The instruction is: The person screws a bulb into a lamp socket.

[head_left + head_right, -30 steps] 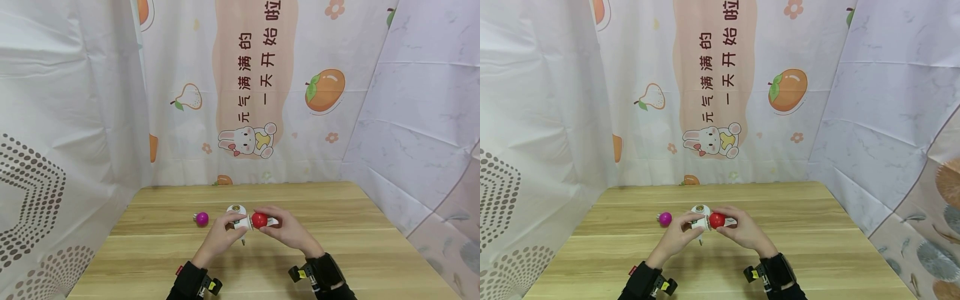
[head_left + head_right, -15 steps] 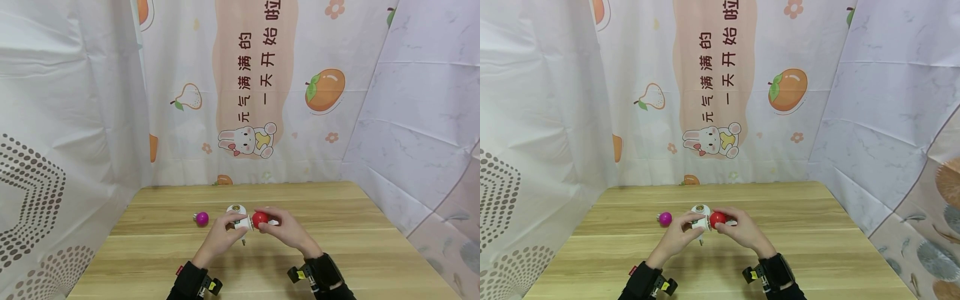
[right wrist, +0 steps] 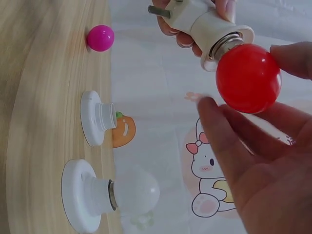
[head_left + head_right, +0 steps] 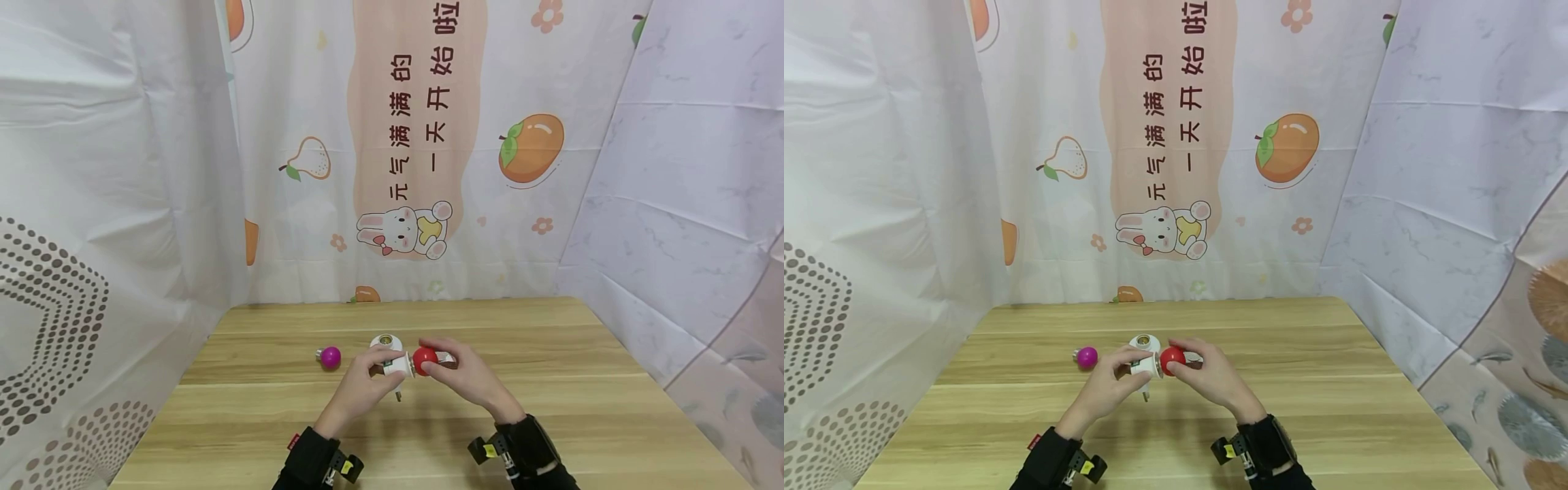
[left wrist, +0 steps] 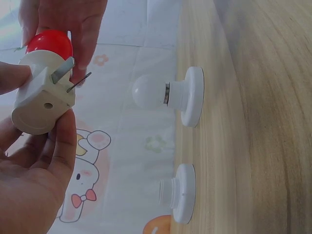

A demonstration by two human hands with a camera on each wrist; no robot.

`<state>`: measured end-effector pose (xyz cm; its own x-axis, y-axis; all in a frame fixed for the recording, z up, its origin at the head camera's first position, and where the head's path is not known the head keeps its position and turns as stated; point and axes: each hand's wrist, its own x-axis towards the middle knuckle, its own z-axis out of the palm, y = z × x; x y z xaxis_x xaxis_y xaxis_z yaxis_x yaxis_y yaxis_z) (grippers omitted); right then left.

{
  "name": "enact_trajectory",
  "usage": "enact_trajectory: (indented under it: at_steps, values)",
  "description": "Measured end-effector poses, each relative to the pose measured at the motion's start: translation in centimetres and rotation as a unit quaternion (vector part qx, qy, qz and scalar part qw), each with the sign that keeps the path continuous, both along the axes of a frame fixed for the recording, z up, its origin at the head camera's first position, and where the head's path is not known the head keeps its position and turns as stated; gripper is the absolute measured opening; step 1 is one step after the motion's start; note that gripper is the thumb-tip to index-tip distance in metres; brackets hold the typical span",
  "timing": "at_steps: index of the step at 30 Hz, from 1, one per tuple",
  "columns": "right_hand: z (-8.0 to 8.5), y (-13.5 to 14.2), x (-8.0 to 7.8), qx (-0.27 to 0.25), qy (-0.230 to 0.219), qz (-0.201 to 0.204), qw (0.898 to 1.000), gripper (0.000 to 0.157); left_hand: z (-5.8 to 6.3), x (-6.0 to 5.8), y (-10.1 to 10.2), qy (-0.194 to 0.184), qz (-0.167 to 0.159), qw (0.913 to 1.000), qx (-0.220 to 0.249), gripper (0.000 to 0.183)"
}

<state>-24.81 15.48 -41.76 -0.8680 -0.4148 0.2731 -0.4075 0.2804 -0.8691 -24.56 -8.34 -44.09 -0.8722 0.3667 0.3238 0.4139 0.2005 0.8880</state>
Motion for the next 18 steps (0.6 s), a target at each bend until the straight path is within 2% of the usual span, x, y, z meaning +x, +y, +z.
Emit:
enact_trajectory:
  at_steps: [4,12,15,18]
  values:
    - [0.14,-0.12,0.15,-0.027,0.017,0.010,0.999,0.048,0.01,0.05,-0.01,0.000,0.000,1.0000,0.001,0.033]
    - [0.15,-0.22,0.32,-0.042,0.048,0.018,0.998,0.023,-0.03,-0.02,-0.10,0.004,0.003,0.9999,-0.010,0.035]
    - [0.09,-0.12,0.25,-0.045,0.051,0.030,0.997,0.023,-0.03,-0.06,-0.13,0.003,0.002,0.9999,-0.010,0.035]
    - [-0.05,0.09,0.08,-0.041,0.057,0.048,0.996,0.030,-0.07,-0.15,-0.17,0.002,0.001,1.0000,-0.007,0.035]
